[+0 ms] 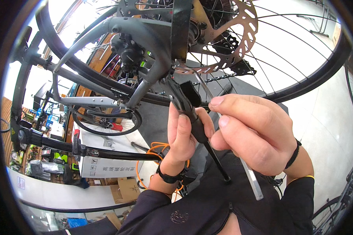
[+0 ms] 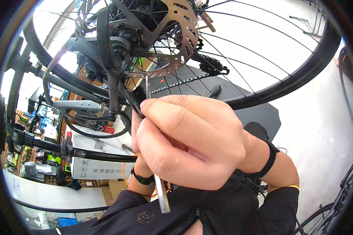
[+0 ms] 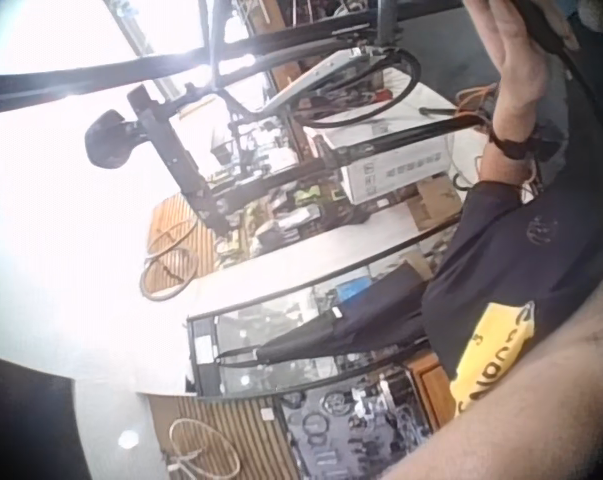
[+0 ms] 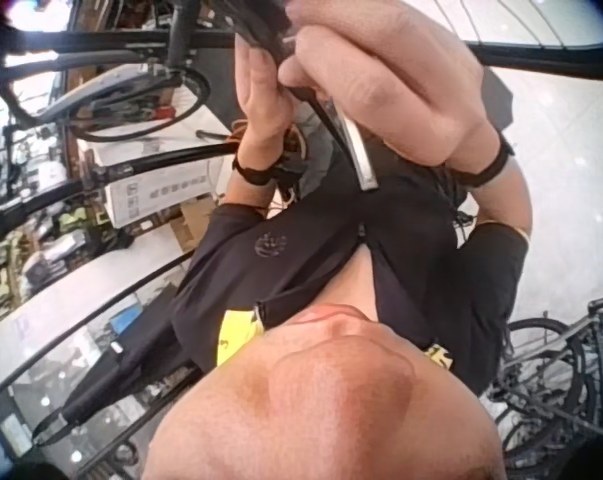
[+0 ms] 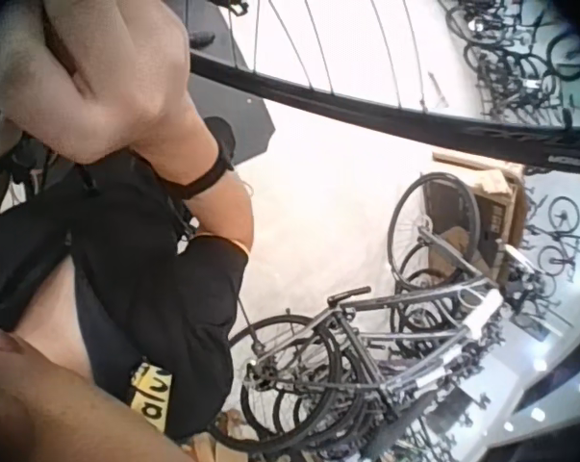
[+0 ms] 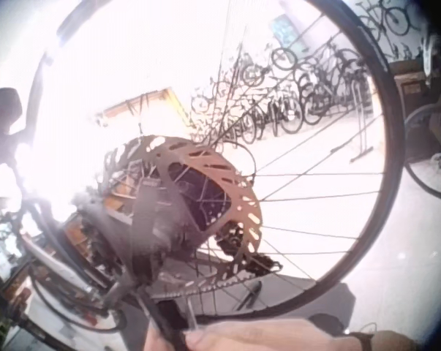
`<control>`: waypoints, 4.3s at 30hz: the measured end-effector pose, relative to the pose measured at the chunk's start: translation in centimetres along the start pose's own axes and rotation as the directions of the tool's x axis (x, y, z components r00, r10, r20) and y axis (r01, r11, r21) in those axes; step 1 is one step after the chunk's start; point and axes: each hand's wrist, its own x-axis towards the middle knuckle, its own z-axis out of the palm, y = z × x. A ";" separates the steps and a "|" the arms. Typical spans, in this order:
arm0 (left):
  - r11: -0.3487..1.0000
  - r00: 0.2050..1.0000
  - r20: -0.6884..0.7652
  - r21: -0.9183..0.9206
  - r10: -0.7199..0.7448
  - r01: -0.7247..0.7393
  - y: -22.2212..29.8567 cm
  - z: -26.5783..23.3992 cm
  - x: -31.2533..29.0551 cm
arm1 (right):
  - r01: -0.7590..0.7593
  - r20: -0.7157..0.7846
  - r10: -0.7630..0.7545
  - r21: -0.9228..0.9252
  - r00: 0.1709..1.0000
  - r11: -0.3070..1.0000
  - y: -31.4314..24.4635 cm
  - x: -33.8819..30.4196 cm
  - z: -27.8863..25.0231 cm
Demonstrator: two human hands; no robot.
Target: The person installs a kickstand onto the rear chainstay of a bicycle by positioning the stand and using a hex key to tighten the mounting bolt.
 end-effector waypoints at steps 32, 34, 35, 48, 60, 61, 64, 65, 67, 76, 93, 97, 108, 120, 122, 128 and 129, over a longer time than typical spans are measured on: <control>0.993 0.999 0.037 -0.116 0.018 -0.014 -1.1 -0.2 -0.2 | -0.284 -0.117 0.391 0.505 0.913 0.815 4.0 0.6 -0.6; 0.993 0.999 0.045 -0.113 0.027 -0.022 -1.2 -0.3 -0.2 | -0.302 -0.102 0.398 0.491 0.912 0.817 3.8 0.9 -0.7; 0.993 0.998 0.048 -0.111 0.031 -0.026 -1.3 -0.3 -0.2 | -0.321 -0.093 0.410 0.477 0.907 0.818 3.4 1.4 -0.7; 0.993 0.999 0.034 -0.121 0.015 -0.011 -1.2 -0.2 -0.2 | -0.554 -0.186 0.626 0.324 0.757 0.767 2.4 4.7 -4.0; 0.993 0.999 0.046 -0.116 -0.010 0.015 -0.6 -0.2 -0.2 | -0.569 -0.285 0.624 0.258 0.727 0.781 4.8 4.4 -3.2; 0.994 0.999 0.047 -0.110 -0.013 0.018 -0.5 -0.2 -0.1 | -0.600 -0.290 0.679 0.321 0.674 0.733 4.3 4.9 -2.8; 0.995 0.999 0.046 -0.101 -0.006 0.011 -0.6 -0.3 -0.3 | -0.507 -0.342 0.594 0.315 0.728 0.802 5.1 4.8 -2.6; 0.995 0.999 0.047 -0.095 -0.006 0.010 -0.7 -0.5 -0.4 | -0.504 -0.318 0.567 0.262 0.760 0.823 5.0 3.8 -3.6; 0.996 1.000 0.026 -0.093 -0.001 0.003 -1.1 -0.5 -0.2 | -0.464 -0.291 0.489 0.154 0.823 0.872 4.5 2.8 -5.1; 0.996 0.947 -0.311 -0.007 -0.083 0.085 -1.6 -1.2 -0.9 | -0.055 -0.112 0.052 -0.029 0.992 0.998 0.7 -2.2 -0.8; 1.000 0.989 -0.145 0.008 0.022 -0.022 -1.0 -1.9 0.4 | -0.145 -0.119 0.162 0.139 0.980 0.980 0.8 -1.4 -1.9; 0.999 0.997 -0.077 0.046 0.027 -0.024 -1.3 -2.3 0.8 | -0.118 0.001 0.120 0.199 0.993 0.973 2.1 -0.6 -3.3; 0.984 0.994 -0.001 -0.146 0.108 -0.106 -2.5 -1.8 1.1 | -0.367 -0.239 0.382 0.106 0.893 0.924 -0.1 0.8 -1.4; 0.990 0.998 -0.070 -0.138 0.009 -0.019 -0.6 -0.6 1.2 | -0.566 -0.213 0.705 0.461 0.677 0.683 1.0 4.0 -2.1; 0.995 0.996 -0.084 -0.092 0.019 -0.026 -0.6 -0.4 1.3 | -0.548 -0.231 0.689 0.458 0.687 0.700 1.6 4.0 -1.8; 0.997 0.987 -0.161 -0.077 -0.014 0.001 -0.3 0.6 1.6 | -0.489 -0.259 0.596 0.376 0.760 0.787 2.6 3.1 -1.7; 0.997 0.986 -0.165 -0.072 -0.022 0.010 -0.1 0.6 1.3 | -0.487 -0.262 0.592 0.370 0.762 0.791 2.6 3.0 -1.8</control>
